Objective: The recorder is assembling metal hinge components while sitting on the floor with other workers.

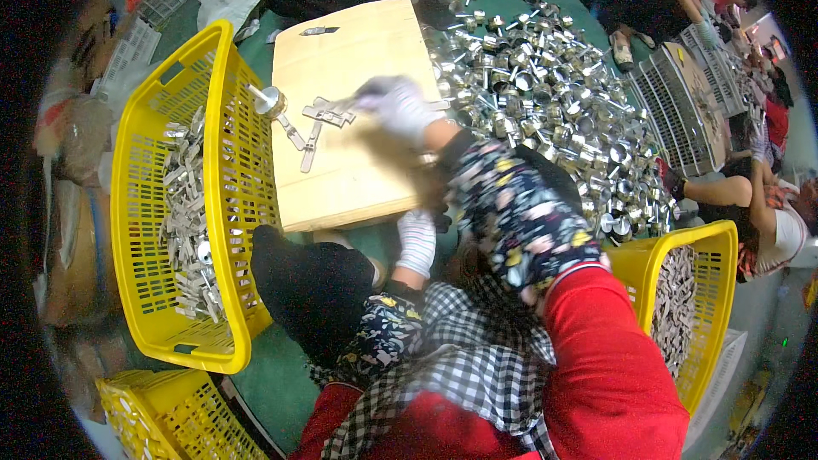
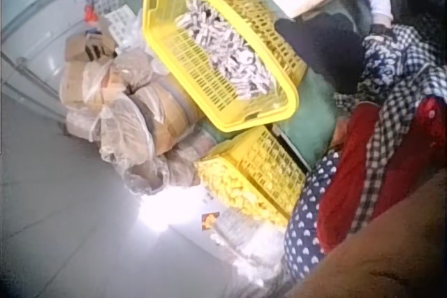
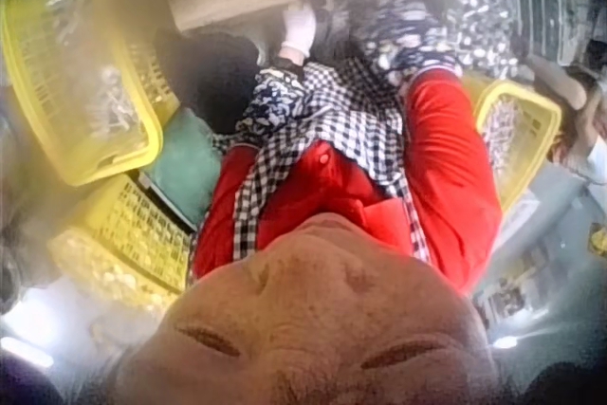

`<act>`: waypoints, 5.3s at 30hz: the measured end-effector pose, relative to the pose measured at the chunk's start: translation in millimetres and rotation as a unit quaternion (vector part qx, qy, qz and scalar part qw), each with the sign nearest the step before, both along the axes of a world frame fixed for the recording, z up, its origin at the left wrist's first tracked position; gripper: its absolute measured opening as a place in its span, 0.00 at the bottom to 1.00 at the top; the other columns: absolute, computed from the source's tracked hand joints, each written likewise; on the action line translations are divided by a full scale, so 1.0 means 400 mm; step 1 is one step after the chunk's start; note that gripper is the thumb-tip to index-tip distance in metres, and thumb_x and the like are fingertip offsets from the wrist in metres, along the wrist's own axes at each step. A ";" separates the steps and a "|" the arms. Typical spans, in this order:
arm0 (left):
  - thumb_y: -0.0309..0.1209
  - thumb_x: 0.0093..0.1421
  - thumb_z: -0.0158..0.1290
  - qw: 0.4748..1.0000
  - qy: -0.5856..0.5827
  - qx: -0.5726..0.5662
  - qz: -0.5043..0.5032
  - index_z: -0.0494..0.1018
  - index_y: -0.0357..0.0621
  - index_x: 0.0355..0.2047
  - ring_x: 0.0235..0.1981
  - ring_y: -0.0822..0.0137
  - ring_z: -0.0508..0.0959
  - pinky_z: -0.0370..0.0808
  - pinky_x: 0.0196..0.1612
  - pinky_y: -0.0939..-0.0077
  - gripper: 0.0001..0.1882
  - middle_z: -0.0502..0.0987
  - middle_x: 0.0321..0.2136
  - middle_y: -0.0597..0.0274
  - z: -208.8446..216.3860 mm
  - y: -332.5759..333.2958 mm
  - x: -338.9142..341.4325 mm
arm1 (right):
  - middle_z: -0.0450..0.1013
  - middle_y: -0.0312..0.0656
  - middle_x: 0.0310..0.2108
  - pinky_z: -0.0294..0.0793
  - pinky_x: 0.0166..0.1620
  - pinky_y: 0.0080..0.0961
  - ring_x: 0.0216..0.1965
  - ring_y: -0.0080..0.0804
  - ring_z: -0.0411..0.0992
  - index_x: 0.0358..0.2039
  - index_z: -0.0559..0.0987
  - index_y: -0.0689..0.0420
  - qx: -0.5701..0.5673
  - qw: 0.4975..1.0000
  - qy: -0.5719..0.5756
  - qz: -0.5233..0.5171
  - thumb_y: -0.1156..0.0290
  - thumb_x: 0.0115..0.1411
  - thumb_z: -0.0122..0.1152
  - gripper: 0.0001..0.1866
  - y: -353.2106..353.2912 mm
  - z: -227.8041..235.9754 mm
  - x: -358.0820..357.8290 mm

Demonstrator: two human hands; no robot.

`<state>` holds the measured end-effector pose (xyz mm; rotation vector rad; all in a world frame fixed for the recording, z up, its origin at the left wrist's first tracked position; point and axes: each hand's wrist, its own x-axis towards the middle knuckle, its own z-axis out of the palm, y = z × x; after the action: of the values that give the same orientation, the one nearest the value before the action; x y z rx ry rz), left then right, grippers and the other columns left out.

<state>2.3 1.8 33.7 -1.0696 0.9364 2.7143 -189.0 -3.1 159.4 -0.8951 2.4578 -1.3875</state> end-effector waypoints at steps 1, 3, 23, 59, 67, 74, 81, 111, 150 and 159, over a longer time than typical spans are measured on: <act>0.39 0.56 0.53 0.968 -0.011 -0.230 -0.101 0.75 0.38 0.29 0.17 0.72 0.73 0.69 0.21 0.81 0.15 0.76 0.20 0.65 0.036 0.004 -0.008 | 0.75 0.45 0.31 0.71 0.40 0.25 0.33 0.32 0.72 0.36 0.77 0.60 0.002 0.998 -0.026 -0.058 0.60 0.51 0.60 0.17 0.063 -0.002 -0.047; 0.40 0.56 0.53 0.971 -0.006 -0.217 -0.100 0.74 0.35 0.30 0.19 0.70 0.74 0.71 0.22 0.80 0.17 0.76 0.23 0.59 0.092 0.010 -0.012 | 0.75 0.46 0.33 0.70 0.42 0.26 0.35 0.33 0.72 0.36 0.78 0.60 0.034 0.987 -0.082 -0.132 0.61 0.50 0.60 0.17 0.164 -0.020 -0.128; 0.42 0.58 0.51 0.972 -0.020 -0.214 -0.097 0.74 0.31 0.31 0.19 0.72 0.73 0.70 0.25 0.80 0.21 0.76 0.22 0.56 0.109 0.012 -0.006 | 0.69 0.40 0.16 0.65 0.19 0.25 0.15 0.28 0.66 0.27 0.74 0.64 -0.030 0.956 -0.268 -0.116 0.72 0.51 0.60 0.07 0.186 -0.171 -0.213; 0.41 0.58 0.51 0.971 -0.030 -0.214 -0.102 0.74 0.31 0.31 0.18 0.72 0.73 0.70 0.24 0.81 0.20 0.76 0.20 0.57 0.102 0.011 -0.007 | 0.73 0.40 0.21 0.73 0.26 0.25 0.20 0.27 0.71 0.28 0.75 0.62 0.087 0.967 -0.176 -0.159 0.73 0.50 0.62 0.07 0.170 -0.162 -0.200; 0.41 0.58 0.50 0.971 -0.028 -0.215 -0.099 0.75 0.32 0.30 0.17 0.72 0.73 0.70 0.23 0.81 0.19 0.76 0.19 0.57 0.097 0.020 -0.012 | 0.75 0.41 0.22 0.74 0.29 0.25 0.21 0.27 0.73 0.26 0.76 0.59 0.208 0.963 -0.051 -0.165 0.71 0.48 0.62 0.06 0.174 -0.124 -0.189; 0.42 0.58 0.50 0.969 -0.017 -0.225 -0.103 0.75 0.32 0.29 0.18 0.71 0.74 0.71 0.23 0.81 0.20 0.76 0.20 0.57 0.102 0.005 -0.013 | 0.74 0.48 0.39 0.71 0.44 0.32 0.40 0.39 0.73 0.39 0.77 0.53 0.262 0.950 -0.132 -0.106 0.61 0.51 0.57 0.16 0.163 -0.064 -0.186; 0.35 0.58 0.50 0.961 0.000 -0.245 -0.131 0.74 0.35 0.30 0.24 0.68 0.75 0.72 0.29 0.80 0.13 0.76 0.25 0.60 0.074 0.059 -0.029 | 0.73 0.47 0.29 0.71 0.39 0.38 0.33 0.46 0.72 0.35 0.76 0.53 0.287 0.933 0.216 -0.003 0.63 0.54 0.51 0.11 0.041 0.007 -0.012; 0.40 0.58 0.52 0.973 0.013 -0.200 -0.117 0.74 0.34 0.32 0.20 0.72 0.74 0.71 0.24 0.80 0.17 0.76 0.25 0.61 0.102 0.016 -0.012 | 0.75 0.45 0.31 0.70 0.41 0.24 0.34 0.28 0.72 0.40 0.76 0.60 0.093 0.994 0.047 -0.036 0.69 0.53 0.57 0.14 0.138 0.026 -0.142; 0.40 0.58 0.52 0.977 -0.023 -0.184 -0.102 0.75 0.32 0.31 0.21 0.73 0.73 0.70 0.27 0.81 0.18 0.76 0.21 0.58 0.108 0.003 0.004 | 0.76 0.46 0.35 0.72 0.43 0.24 0.36 0.36 0.74 0.34 0.81 0.55 0.118 0.972 -0.183 -0.089 0.58 0.46 0.61 0.17 0.137 -0.176 -0.309; 0.38 0.58 0.51 0.973 -0.042 -0.195 -0.113 0.74 0.31 0.31 0.20 0.75 0.72 0.69 0.26 0.82 0.17 0.76 0.24 0.59 0.116 0.007 -0.006 | 0.70 0.53 0.45 0.69 0.50 0.33 0.47 0.46 0.69 0.42 0.75 0.63 0.328 0.924 -0.087 -0.176 0.56 0.49 0.62 0.26 0.119 -0.037 -0.256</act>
<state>-0.2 4.8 80.1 -1.0446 1.5151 2.3375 -291.3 44.4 144.5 -0.1783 2.7312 -0.5723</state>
